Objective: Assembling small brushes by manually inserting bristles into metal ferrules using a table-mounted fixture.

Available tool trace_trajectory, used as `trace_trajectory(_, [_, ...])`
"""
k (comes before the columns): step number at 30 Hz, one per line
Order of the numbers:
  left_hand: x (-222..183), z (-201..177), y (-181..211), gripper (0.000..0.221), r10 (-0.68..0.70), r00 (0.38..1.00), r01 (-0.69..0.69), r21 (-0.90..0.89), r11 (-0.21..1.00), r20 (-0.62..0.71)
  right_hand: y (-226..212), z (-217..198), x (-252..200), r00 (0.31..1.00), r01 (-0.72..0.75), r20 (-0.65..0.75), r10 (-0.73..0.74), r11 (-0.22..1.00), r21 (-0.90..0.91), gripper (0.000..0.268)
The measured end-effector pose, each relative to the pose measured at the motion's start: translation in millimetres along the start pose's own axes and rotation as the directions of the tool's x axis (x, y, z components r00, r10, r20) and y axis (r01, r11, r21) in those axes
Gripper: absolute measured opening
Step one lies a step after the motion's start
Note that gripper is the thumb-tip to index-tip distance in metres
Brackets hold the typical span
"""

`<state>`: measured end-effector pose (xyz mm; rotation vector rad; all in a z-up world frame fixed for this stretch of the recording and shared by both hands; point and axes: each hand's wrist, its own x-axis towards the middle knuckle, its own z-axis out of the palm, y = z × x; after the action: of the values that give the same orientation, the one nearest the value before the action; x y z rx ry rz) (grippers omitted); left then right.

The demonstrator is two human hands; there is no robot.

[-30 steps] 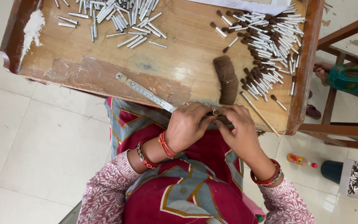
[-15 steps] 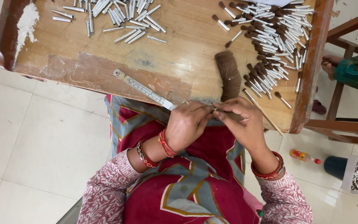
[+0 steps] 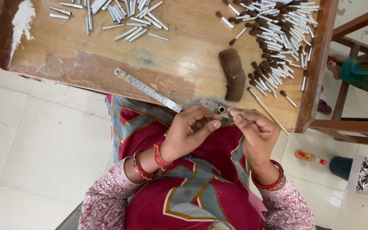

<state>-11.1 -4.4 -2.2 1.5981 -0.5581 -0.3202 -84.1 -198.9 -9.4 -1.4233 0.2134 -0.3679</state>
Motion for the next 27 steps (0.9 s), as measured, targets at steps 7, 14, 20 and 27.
trace_trajectory(7, [-8, 11, -29, 0.03, -0.216, 0.866, 0.489, -0.674, 0.553, 0.451, 14, 3, -32, 0.995, 0.09, 0.032, -0.094, 0.991, 0.1, 0.009])
trace_trajectory(14, [-10, 6, -25, 0.024, -0.218, 0.839, 0.54, -0.708, 0.455, 0.499, 9, 11, -40, 0.988, 0.154, 0.003, -0.155, 0.984, 0.084, 0.011])
trace_trajectory(20, [-15, 14, -35, 0.021, -0.232, 0.851, 0.521, -0.709, 0.474, 0.47, 2, 10, -42, 0.988, 0.146, 0.046, -0.147, 0.989, 0.028, 0.013])
trace_trajectory(27, [-15, 16, -41, 0.017, -0.168, 0.908, 0.402, -0.692, 0.6, 0.383, -17, 5, -38, 0.992, 0.125, -0.039, -0.121, 0.98, 0.155, 0.011])
